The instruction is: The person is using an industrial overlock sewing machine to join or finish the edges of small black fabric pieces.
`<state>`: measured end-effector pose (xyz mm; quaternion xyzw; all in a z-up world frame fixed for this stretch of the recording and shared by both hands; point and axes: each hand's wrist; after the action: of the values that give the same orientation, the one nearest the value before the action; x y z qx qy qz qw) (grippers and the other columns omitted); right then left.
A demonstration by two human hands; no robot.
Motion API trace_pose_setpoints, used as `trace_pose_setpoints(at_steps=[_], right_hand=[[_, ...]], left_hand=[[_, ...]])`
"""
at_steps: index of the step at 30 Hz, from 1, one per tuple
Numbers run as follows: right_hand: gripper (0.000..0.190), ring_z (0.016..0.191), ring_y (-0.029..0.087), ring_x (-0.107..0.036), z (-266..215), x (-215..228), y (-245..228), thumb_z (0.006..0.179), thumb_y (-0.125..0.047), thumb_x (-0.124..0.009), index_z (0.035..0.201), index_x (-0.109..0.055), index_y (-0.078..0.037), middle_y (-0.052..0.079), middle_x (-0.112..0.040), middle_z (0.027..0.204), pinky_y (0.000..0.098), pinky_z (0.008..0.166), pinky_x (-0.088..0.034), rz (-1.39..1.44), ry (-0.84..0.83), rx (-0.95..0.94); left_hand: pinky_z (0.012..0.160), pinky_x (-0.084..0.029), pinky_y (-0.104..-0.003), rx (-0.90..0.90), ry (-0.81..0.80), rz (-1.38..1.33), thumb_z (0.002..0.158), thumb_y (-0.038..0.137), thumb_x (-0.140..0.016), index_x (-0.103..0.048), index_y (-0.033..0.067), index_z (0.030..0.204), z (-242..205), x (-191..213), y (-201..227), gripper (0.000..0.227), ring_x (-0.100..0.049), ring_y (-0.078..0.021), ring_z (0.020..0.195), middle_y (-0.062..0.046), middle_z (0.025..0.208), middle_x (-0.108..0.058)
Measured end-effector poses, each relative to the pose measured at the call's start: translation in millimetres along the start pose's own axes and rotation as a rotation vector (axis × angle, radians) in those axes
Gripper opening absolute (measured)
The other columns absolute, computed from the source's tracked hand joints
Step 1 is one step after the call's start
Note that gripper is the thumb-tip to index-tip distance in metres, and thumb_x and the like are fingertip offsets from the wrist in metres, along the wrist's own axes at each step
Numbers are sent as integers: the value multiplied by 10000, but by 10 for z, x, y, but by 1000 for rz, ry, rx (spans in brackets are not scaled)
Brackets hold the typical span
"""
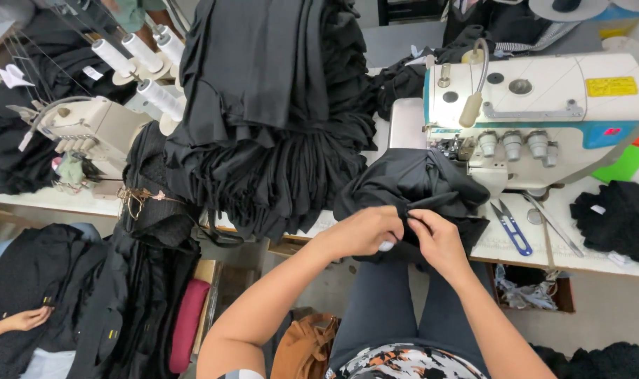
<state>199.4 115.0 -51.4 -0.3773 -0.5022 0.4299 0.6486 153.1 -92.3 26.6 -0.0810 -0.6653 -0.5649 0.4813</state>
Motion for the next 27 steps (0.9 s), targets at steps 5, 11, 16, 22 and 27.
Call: trace_pose_setpoints(at_steps=[5,11,16,22,27], right_hand=[[170,1036,288,-743,-161,166,-62,995,-134,-669,1101,-786,-71,140,-802,977,418,855,-593,11,-36,12],[129,998,225,-759,-212,495,-285,985,-126,-681,1016,-791,-67,136,-812,895,393,825,-591,32,5,24],[99,864,127,-733,-55,664,-326,991,-100,-680,1081,-693,-62,99,-810,868,357,827,-588,153,4,-81],[94,877,127,-720,296,603,-101,1009,-77,-653,1099,-635,-57,130,-810,907,350,841,-587,214,-48,-126],[83,820,141,-726,448,500,-92,1016,-107,-655,1092,-645,-74,100,-801,836,344,810,-592,184,-68,-124]], left_hand=[[834,-554,-421,-192,147,33,954,-23,-667,-624,59,917,143,140,270,100,-639,-343,934,-106,1076,-607],[1025,-521,-494,-355,65,-165,925,-33,-710,-666,5,899,479,0,131,64,-600,-439,1235,-165,1042,-681],[868,-567,-383,-292,48,-339,892,84,-796,-742,139,895,658,78,17,77,-708,-285,955,-41,897,-680],[853,-561,-367,-178,155,-390,841,60,-840,-773,111,884,674,142,-263,95,-728,-251,905,-71,935,-735],[870,-564,-366,-145,223,-353,860,50,-826,-773,99,903,637,118,-354,85,-732,-257,944,-75,1003,-745]])
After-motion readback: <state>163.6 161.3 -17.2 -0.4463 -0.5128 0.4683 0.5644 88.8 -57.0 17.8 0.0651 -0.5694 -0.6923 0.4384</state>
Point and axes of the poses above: each hand's wrist, its own z-axis towards the middle knuckle, its own x-axis out of the back of the hand, y = z × x
